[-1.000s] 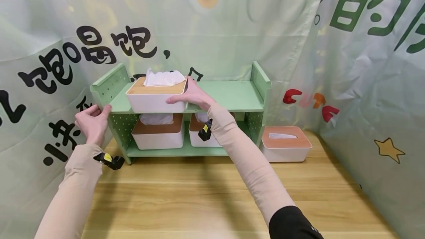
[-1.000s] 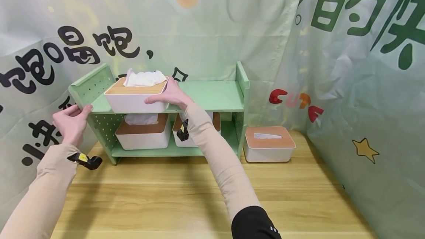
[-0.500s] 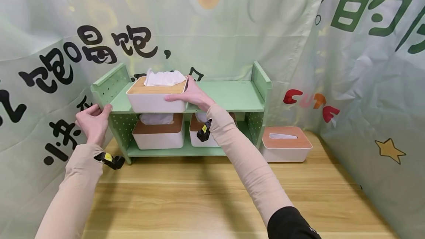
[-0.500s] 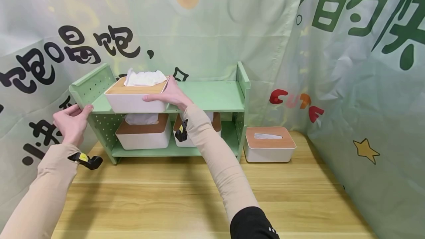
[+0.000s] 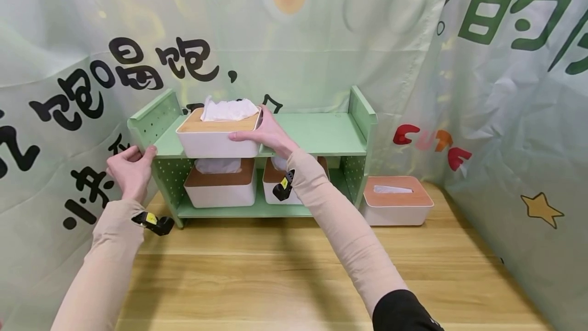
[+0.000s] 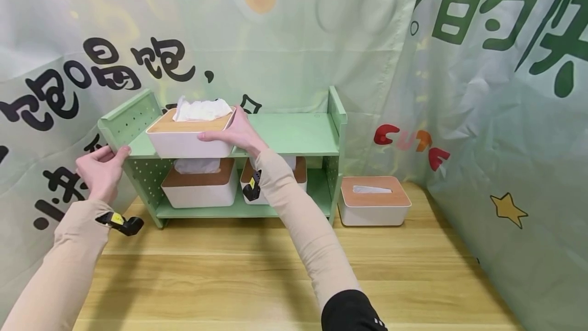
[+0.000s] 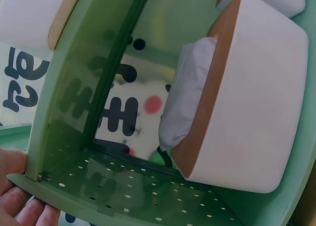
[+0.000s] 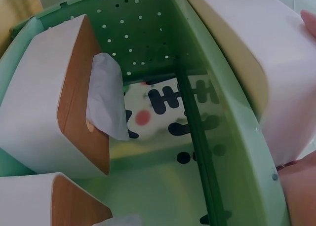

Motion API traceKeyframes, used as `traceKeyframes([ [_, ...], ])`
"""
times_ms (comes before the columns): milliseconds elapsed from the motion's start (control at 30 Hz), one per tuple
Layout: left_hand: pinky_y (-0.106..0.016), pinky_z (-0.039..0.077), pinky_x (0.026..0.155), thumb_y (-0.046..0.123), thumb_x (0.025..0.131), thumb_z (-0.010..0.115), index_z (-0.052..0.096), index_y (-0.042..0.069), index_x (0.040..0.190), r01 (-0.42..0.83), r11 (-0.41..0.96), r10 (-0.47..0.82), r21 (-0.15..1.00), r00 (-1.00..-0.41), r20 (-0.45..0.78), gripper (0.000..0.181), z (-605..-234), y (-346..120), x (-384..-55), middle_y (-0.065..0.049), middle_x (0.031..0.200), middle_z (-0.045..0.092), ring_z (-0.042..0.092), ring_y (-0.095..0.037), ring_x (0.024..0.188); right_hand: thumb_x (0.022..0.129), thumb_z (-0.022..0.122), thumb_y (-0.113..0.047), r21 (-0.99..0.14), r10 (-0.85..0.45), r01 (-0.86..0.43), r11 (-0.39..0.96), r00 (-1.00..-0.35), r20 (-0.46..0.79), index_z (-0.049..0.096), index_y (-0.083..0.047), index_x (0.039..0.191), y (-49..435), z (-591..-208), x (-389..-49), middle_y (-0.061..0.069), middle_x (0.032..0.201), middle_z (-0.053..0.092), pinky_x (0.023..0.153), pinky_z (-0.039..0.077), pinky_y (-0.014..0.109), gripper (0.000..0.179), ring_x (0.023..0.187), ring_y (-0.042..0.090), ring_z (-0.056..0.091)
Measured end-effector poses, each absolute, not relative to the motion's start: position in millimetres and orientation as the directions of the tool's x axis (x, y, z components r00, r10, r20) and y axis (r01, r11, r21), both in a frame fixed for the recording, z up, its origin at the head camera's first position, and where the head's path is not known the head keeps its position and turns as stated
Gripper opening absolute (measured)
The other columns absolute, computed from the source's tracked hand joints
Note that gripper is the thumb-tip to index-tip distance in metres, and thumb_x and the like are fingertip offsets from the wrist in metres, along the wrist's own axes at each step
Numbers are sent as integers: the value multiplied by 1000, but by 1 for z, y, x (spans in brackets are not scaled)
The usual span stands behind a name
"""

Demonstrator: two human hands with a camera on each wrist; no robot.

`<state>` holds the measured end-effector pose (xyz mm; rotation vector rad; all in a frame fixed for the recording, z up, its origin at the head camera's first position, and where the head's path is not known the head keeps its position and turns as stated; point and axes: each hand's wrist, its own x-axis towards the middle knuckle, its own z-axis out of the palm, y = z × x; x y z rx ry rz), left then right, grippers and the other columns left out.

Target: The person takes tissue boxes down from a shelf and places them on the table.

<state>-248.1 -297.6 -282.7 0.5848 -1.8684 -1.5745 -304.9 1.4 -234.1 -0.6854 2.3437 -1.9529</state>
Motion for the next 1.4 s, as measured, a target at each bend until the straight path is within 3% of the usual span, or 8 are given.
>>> traceKeyframes([
  [133,-13,44,91,24,89,74,63,9,135,62,175,-684,983,-710,167,49,-282,-298,-248,28,73,54,41,-2,135,69,91,-25,-941,-313,-309,137,-915,255,24,-12,155,1,-234,-303,9,144,48,116,39,38,109,124,19,50],
  [267,-15,43,97,25,90,74,62,9,136,55,186,-678,981,-715,169,50,-282,-297,-248,28,74,53,31,-3,143,69,91,-23,-950,-293,-295,96,-921,256,24,-13,156,0,-234,-300,9,146,47,116,40,38,110,124,21,51],
  [600,-16,40,101,23,89,74,64,8,133,73,176,-677,982,-715,174,48,-282,-297,-248,30,67,54,35,-2,141,68,91,-21,-967,-237,-252,-20,-939,250,27,-19,155,-2,-237,-294,3,145,47,116,37,36,109,127,18,48],
  [867,-12,41,90,24,89,75,64,8,133,61,178,-682,982,-712,168,48,-282,-297,-247,29,68,54,44,4,126,69,91,-22,-966,-197,-251,-55,-946,257,26,-18,157,-4,-237,-292,3,147,46,119,36,35,110,128,17,48],
  [1133,-14,44,93,25,89,75,64,10,134,49,186,-684,981,-711,165,49,-282,-297,-248,30,68,53,45,1,130,69,89,-18,-961,-183,-250,-121,-945,269,24,-15,158,-2,-239,-290,7,144,48,109,46,34,110,121,20,54],
  [1400,-23,36,114,26,90,74,62,8,135,56,205,-670,977,-720,182,50,-283,-296,-246,31,68,51,25,-6,147,70,88,-18,-952,-192,-265,-151,-937,291,28,-15,155,-1,-240,-289,8,137,52,98,53,33,105,115,20,58],
])
